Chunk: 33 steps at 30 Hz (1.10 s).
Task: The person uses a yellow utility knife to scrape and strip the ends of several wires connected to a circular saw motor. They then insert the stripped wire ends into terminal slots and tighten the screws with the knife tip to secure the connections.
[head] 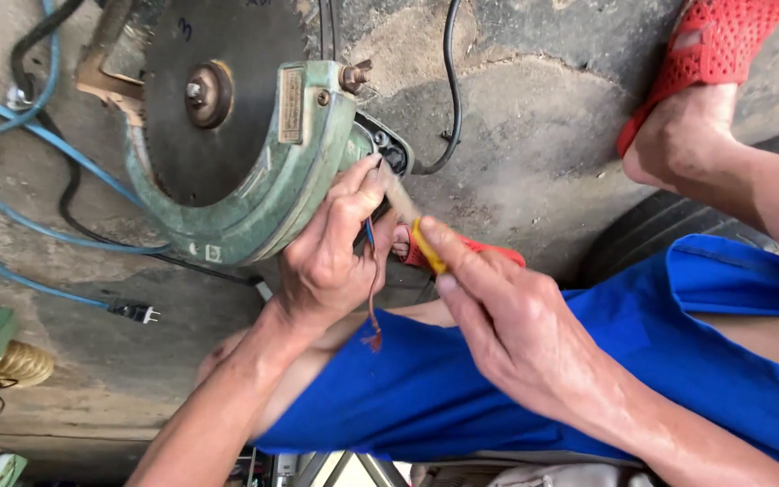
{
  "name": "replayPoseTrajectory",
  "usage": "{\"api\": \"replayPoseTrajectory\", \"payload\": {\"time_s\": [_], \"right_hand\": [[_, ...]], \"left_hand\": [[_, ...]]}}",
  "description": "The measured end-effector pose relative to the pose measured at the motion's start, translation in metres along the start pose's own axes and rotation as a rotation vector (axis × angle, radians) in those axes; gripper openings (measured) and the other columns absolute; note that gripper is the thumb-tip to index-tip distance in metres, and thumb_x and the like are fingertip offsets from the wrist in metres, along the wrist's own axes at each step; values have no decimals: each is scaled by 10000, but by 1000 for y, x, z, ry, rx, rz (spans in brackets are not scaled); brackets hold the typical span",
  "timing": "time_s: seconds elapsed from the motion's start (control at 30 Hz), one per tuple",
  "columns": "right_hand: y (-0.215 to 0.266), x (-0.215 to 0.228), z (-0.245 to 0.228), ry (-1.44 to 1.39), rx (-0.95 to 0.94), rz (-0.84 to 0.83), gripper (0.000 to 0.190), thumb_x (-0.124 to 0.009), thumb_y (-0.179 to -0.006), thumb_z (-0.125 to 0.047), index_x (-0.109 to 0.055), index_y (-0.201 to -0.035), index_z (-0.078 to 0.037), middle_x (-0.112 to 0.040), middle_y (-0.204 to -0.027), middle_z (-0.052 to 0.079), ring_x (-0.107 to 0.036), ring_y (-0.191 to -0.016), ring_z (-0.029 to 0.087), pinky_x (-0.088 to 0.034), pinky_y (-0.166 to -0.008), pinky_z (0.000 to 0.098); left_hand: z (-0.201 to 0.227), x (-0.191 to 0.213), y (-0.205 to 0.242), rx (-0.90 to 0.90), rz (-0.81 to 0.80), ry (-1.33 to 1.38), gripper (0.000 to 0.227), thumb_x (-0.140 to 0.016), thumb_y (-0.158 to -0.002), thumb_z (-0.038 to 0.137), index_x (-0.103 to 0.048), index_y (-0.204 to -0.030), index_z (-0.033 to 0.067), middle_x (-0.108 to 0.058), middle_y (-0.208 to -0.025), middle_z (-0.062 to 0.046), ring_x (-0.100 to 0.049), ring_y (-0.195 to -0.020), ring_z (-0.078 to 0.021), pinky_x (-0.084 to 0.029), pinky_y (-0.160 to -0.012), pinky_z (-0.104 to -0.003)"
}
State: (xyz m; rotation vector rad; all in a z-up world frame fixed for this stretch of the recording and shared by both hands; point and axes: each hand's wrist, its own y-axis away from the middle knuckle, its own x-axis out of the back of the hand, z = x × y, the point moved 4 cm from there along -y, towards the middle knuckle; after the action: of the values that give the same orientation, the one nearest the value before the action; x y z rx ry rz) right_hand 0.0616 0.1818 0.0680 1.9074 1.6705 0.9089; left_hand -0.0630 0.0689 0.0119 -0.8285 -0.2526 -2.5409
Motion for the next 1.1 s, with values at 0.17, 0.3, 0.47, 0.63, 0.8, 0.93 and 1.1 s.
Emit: {"api": "replayPoseTrajectory", "payload": {"time_s": [0.17, 0.3, 0.47, 0.63, 0.8, 0.93, 1.1], "right_hand": [[-1, -11, 6, 29, -61, 10, 509, -504, -1054, -145, -448, -1554, -68, -490, -724, 66, -547, -640, 232, -468, -681, 332], [-6, -11, 5, 50, -46, 36, 496, -494, -1055, -126, -452, -1544, -52, -592, -762, 92, -604, -658, 254, -483, -679, 360], [-16, -12, 6, 156, -56, 51, 503, -503, -1055, -161, -460, -1550, -79, -554, -724, 116, -601, -653, 320, -454, -663, 403], [-3, -21, 14, 287, -84, 120, 524, -508, -1072, -200, -423, -1587, -160, -504, -748, 101, -576, -630, 343, -488, -650, 447], [-22, -14, -1, 244, -81, 120, 492, -496, -1065, -164, -464, -1552, -104, -547, -715, 152, -601, -654, 361, -457, -659, 435], [-20, -13, 2, 258, -27, 170, 478, -512, -1066, -144, -475, -1537, -71, -593, -752, 162, -627, -678, 370, -479, -668, 448], [-11, -6, -7, 110, -79, 79, 472, -468, -1058, -154, -472, -1505, -5, -724, -956, 167, -707, -847, 351, -496, -745, 385]], "left_hand": [[0, 0, 4, 25, -15, 36, 167, -655, -1019, 2, -655, -1138, -114, -702, -1221, -287, -753, -1116, -395, -591, -1001, -394], [-2, -4, 7, -35, 28, 7, 99, -645, -1028, 22, -653, -1056, -73, -719, -1173, -300, -762, -1067, -422, -616, -943, -432], [0, -1, 2, -70, 76, 10, 99, -604, -989, -62, -684, -1039, -92, -721, -1140, -270, -768, -1007, -396, -614, -897, -436], [9, 0, -6, -111, 99, -43, 99, -578, -977, -87, -648, -919, -48, -733, -1062, -194, -700, -782, -356, -545, -729, -430], [2, -5, 3, -122, 105, -121, 151, -623, -998, 5, -744, -1002, -85, -759, -1079, -216, -773, -909, -392, -604, -841, -458], [-1, -9, 10, -80, 63, -54, 167, -608, -1014, 17, -720, -1080, -88, -739, -1143, -260, -778, -991, -395, -605, -906, -455], [-2, -5, 7, -80, 50, -51, 142, -626, -1010, 18, -717, -1073, -70, -748, -1146, -239, -772, -993, -388, -601, -906, -448]]}}
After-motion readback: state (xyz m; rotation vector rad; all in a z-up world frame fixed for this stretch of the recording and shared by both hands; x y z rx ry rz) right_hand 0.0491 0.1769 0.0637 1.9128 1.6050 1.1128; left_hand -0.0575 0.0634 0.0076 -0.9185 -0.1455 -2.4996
